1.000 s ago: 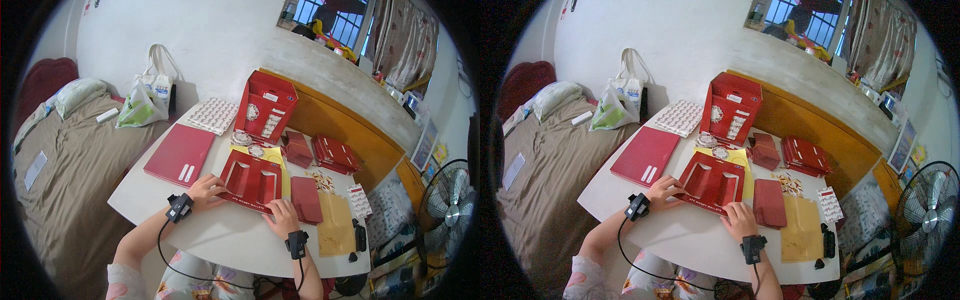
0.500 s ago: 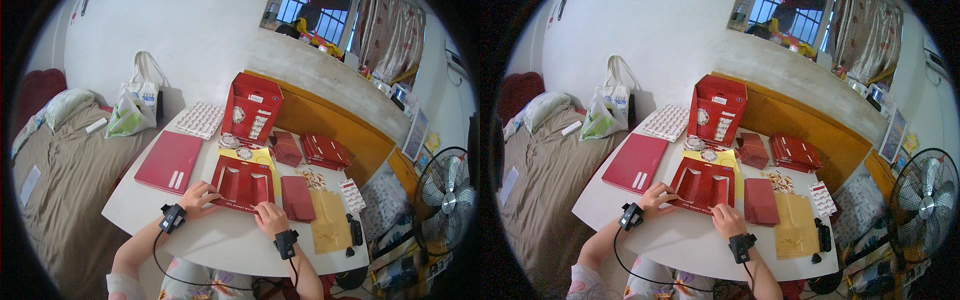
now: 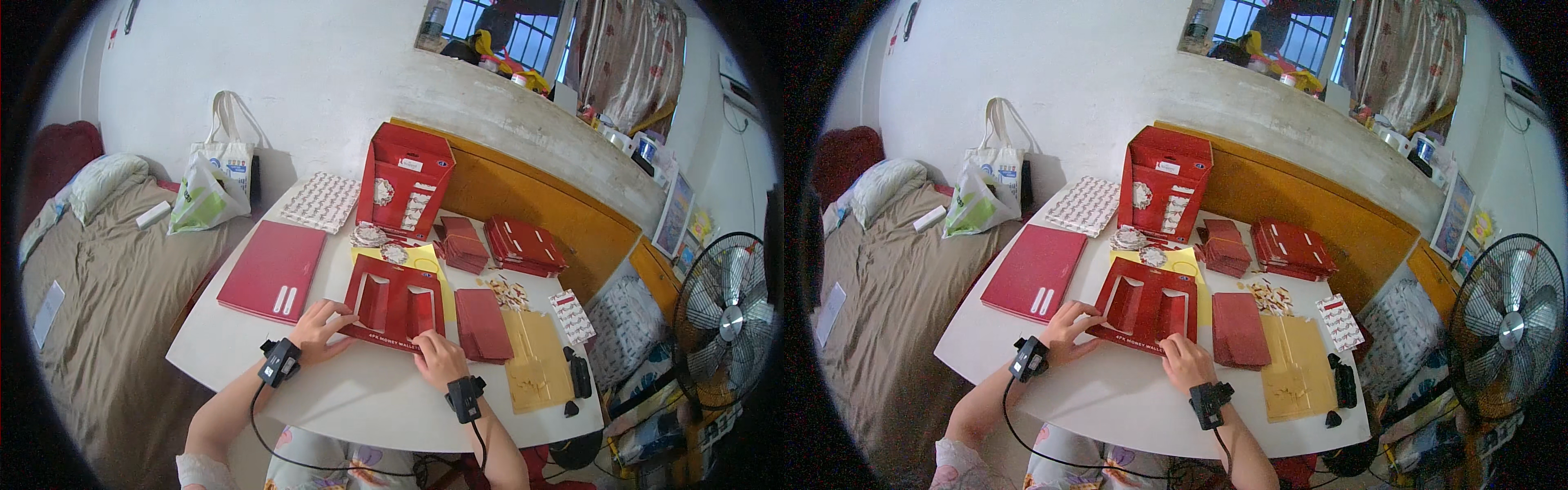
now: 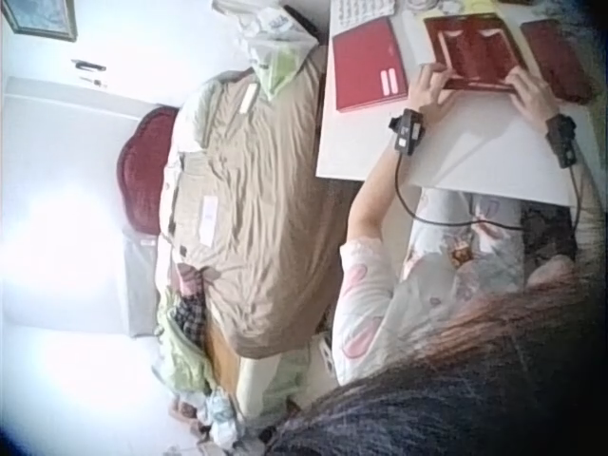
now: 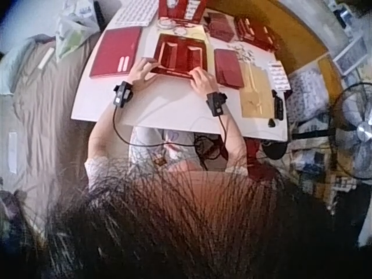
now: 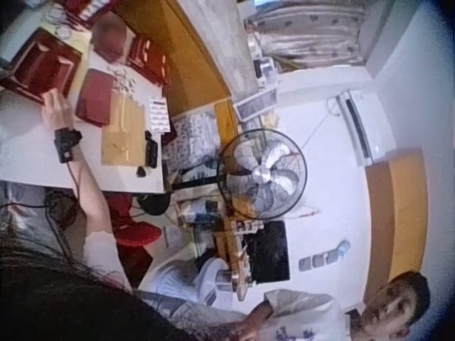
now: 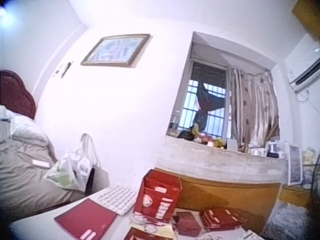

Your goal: Assembling red paper folders/wallets and applying adhesive labels.

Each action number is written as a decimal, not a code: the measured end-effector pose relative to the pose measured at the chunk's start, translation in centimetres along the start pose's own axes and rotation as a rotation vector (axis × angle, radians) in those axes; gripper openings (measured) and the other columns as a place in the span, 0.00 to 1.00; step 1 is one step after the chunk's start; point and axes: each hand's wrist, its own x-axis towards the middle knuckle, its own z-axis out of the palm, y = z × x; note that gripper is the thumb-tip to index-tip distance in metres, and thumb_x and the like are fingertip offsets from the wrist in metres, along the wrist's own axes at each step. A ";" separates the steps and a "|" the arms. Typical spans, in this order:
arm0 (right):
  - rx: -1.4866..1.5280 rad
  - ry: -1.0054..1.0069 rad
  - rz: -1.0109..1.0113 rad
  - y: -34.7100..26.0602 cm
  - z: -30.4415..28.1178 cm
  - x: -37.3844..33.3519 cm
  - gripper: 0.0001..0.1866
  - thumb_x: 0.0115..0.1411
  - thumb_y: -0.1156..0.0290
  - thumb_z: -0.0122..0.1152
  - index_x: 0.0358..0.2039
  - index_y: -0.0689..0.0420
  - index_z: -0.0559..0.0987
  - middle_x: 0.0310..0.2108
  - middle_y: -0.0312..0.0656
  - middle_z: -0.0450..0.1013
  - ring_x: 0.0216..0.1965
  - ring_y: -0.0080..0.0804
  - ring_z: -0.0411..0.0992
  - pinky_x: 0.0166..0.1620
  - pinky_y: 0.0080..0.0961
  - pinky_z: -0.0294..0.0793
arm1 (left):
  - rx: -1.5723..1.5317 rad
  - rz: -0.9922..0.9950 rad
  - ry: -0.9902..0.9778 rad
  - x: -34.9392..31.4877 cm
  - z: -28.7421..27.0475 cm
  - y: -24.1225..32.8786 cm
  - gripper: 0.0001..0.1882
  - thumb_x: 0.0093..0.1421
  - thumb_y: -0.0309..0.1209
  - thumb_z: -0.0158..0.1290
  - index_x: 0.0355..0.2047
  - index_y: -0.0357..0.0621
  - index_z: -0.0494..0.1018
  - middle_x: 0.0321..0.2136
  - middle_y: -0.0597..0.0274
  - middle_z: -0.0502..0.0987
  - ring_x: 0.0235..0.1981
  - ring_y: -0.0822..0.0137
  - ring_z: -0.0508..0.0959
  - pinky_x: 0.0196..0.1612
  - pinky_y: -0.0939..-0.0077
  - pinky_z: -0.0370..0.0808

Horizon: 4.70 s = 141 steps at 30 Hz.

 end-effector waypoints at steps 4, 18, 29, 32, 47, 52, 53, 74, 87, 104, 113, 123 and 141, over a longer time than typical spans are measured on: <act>-0.012 -0.002 -0.004 -0.3 -0.2 0.1 0.14 0.47 0.76 0.63 0.36 0.56 0.72 0.36 0.39 0.70 0.35 0.35 0.74 0.35 0.31 0.76 | 0.001 -0.015 -0.003 -0.6 0.1 -0.6 0.24 0.45 0.28 0.63 0.45 0.44 0.73 0.41 0.57 0.71 0.43 0.56 0.72 0.45 0.63 0.72; 0.007 -0.036 0.026 -0.3 -0.3 0.0 0.13 0.50 0.74 0.63 0.37 0.56 0.74 0.35 0.39 0.69 0.37 0.35 0.74 0.36 0.31 0.76 | -0.004 -0.025 -0.022 -0.4 0.2 -0.6 0.24 0.45 0.29 0.63 0.45 0.44 0.72 0.41 0.57 0.71 0.43 0.56 0.72 0.44 0.64 0.72; -0.098 0.018 0.079 -0.7 -0.2 -0.1 0.11 0.52 0.69 0.63 0.37 0.54 0.74 0.33 0.36 0.68 0.29 0.35 0.75 0.27 0.30 0.77 | -0.010 -0.133 0.046 -0.5 -0.1 -0.5 0.37 0.43 0.28 0.65 0.54 0.38 0.62 0.47 0.48 0.68 0.46 0.50 0.71 0.48 0.60 0.71; -0.070 0.059 0.118 -0.8 -0.9 0.0 0.12 0.53 0.70 0.62 0.37 0.56 0.73 0.33 0.37 0.69 0.28 0.36 0.75 0.27 0.31 0.76 | -0.038 -0.215 0.046 -0.6 0.0 -0.7 0.42 0.45 0.30 0.65 0.58 0.37 0.56 0.51 0.44 0.65 0.47 0.49 0.71 0.50 0.59 0.69; 0.605 0.201 0.383 -2.0 1.5 -0.6 0.13 0.57 0.77 0.61 0.40 0.64 0.69 0.30 0.44 0.77 0.23 0.27 0.78 0.23 0.19 0.75 | -0.025 -0.170 -0.321 -0.4 0.6 -0.5 0.43 0.50 0.37 0.60 0.63 0.43 0.52 0.61 0.47 0.57 0.56 0.45 0.64 0.59 0.55 0.63; 0.847 0.129 0.431 -3.5 1.8 -0.2 0.16 0.56 0.75 0.63 0.43 0.66 0.70 0.29 0.44 0.78 0.23 0.28 0.78 0.25 0.19 0.76 | -0.062 -0.290 -0.403 -0.4 0.4 -0.2 0.44 0.53 0.44 0.60 0.65 0.50 0.51 0.63 0.47 0.55 0.58 0.43 0.64 0.59 0.55 0.65; 0.820 0.075 0.426 -3.6 1.7 -0.3 0.16 0.56 0.74 0.63 0.42 0.66 0.72 0.27 0.43 0.78 0.23 0.28 0.78 0.25 0.20 0.76 | -0.061 -0.291 -0.403 -0.4 0.3 -0.2 0.44 0.53 0.44 0.60 0.65 0.50 0.51 0.63 0.47 0.55 0.58 0.43 0.64 0.59 0.55 0.65; 0.525 -0.203 0.358 -3.6 1.4 -0.5 0.20 0.58 0.54 0.58 0.25 0.61 0.77 0.20 0.49 0.75 0.23 0.45 0.75 0.27 0.36 0.73 | 0.112 -0.021 -0.378 -0.7 2.2 1.2 0.45 0.42 0.38 0.63 0.62 0.47 0.58 0.61 0.51 0.60 0.63 0.47 0.57 0.63 0.48 0.56; 0.009 -0.141 0.175 0.6 1.8 -0.5 0.19 0.54 0.61 0.59 0.42 0.61 0.77 0.45 0.54 0.71 0.48 0.51 0.69 0.50 0.41 0.70 | -0.222 -0.133 -0.248 -0.2 -0.5 -0.1 0.36 0.48 0.37 0.61 0.59 0.50 0.65 0.59 0.51 0.63 0.64 0.47 0.57 0.65 0.43 0.49; -0.166 -0.116 0.011 1.3 5.6 2.2 0.29 0.56 0.49 0.57 0.53 0.53 0.70 0.54 0.51 0.67 0.56 0.48 0.64 0.59 0.44 0.60 | -0.361 -0.247 0.095 -0.5 0.1 0.7 0.32 0.47 0.16 0.55 0.55 0.45 0.68 0.58 0.44 0.62 0.59 0.46 0.65 0.58 0.61 0.67; -0.156 -0.421 0.186 -1.6 6.8 6.5 0.34 0.56 0.48 0.55 0.53 0.63 0.69 0.51 0.51 0.69 0.54 0.44 0.67 0.53 0.41 0.67 | -0.096 -0.190 0.389 0.7 -1.5 0.0 0.24 0.45 0.17 0.53 0.47 0.36 0.72 0.52 0.44 0.69 0.57 0.44 0.67 0.58 0.55 0.64; -0.111 -0.474 0.241 -1.9 5.0 7.0 0.26 0.56 0.57 0.54 0.48 0.67 0.72 0.48 0.56 0.70 0.50 0.46 0.70 0.51 0.38 0.72 | -0.023 -0.229 0.438 0.1 -1.7 -0.4 0.24 0.41 0.18 0.54 0.44 0.36 0.72 0.48 0.47 0.72 0.55 0.45 0.68 0.57 0.54 0.65; -0.360 -0.065 0.250 3.1 4.4 5.7 0.06 0.54 0.71 0.53 0.29 0.59 0.75 0.27 0.46 0.74 0.30 0.42 0.75 0.27 0.36 0.76 | 0.006 -0.244 0.591 0.4 -2.4 -0.7 0.22 0.35 0.18 0.53 0.36 0.37 0.73 0.41 0.50 0.74 0.48 0.47 0.70 0.53 0.56 0.66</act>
